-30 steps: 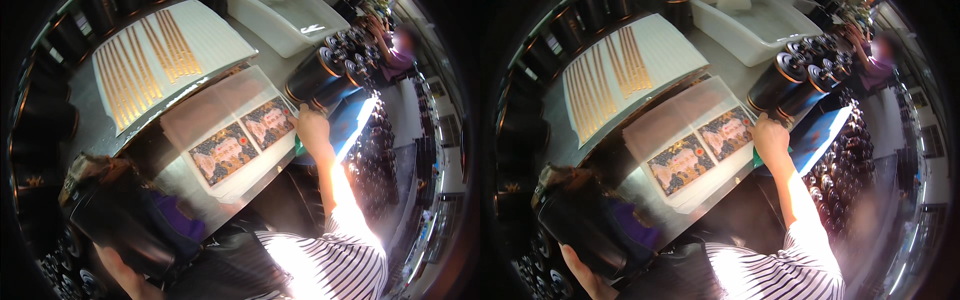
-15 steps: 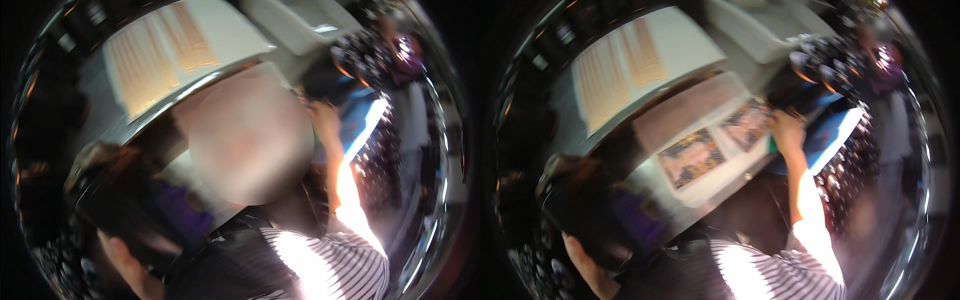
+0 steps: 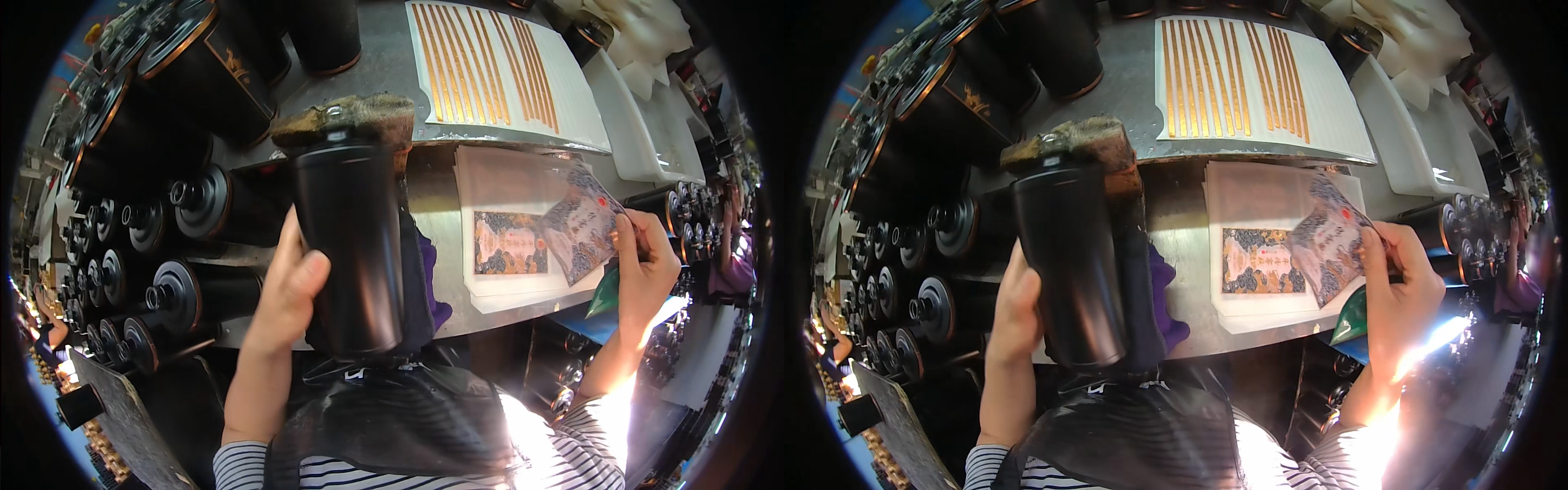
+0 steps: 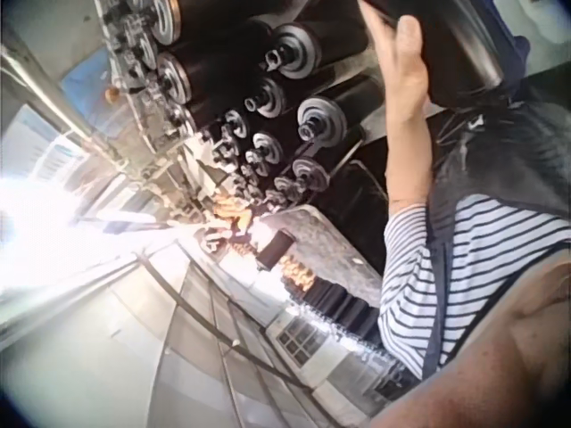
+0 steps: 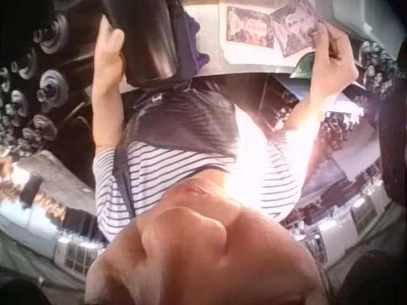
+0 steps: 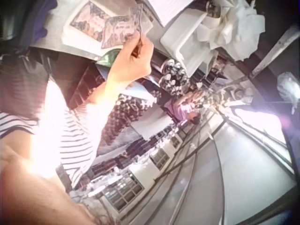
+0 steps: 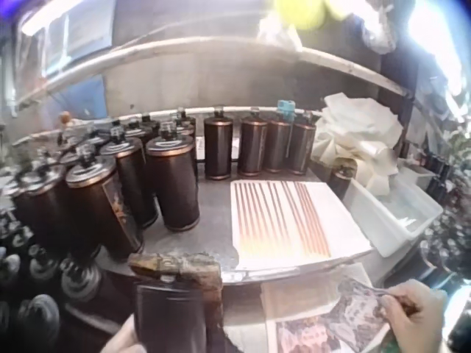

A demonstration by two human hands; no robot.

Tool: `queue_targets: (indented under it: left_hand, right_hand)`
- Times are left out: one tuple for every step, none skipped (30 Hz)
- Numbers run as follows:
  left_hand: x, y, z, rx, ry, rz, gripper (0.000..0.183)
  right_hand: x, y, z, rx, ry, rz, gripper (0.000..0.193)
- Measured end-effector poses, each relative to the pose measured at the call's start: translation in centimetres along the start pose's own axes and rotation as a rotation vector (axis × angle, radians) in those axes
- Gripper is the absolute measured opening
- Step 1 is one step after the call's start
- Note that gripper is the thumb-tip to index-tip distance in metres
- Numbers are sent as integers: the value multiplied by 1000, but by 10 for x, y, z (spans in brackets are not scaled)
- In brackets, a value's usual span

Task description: The person applies decorative labels and gold foil strips to black cylindrical containers. They smooth the labels with a green squeegee and press the foil edges with a cloth-wrapped finger, repeating the process on multiple containers.

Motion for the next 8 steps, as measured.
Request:
queue_targets:
  left_hand:
    - [11,-5,5,56,73,162,73]
    - [0,-3,7,-1,77,143,72]
    - [-8,-1,7,-57,81,125,71]
    - [-18,5,8,-185,51,-5,73]
    - [-28,10,-1,-228,-240,-94,83]
    - [-28,11,-9,-205,-432,-134,89]
    - [-24,10,-13,-180,-618,-178,95]
    - [-6,4,-1,-122,-372,-154,101]
  right_hand:
    - [11,2,-2,22,-3,5,8]
    - [20,2,-3,25,-19,32,7]
    - [24,1,-4,73,-48,38,7]
    - [31,1,-7,127,-81,46,7]
    - [37,2,-7,177,-110,48,7]
    - [46,5,-8,213,-130,58,6]
    - [59,9,-7,245,-145,71,5]
    - [72,15,-6,276,-163,88,4]
Point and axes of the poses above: each hand's wrist, its own y-axis away from the middle knuckle, its own z-axis out of the back of the hand, x = y × z, the point moved 8 cm from there along -y, towards the middle knuckle, and after that the axes turned 1 degree about -x, right-handed, at the moved point
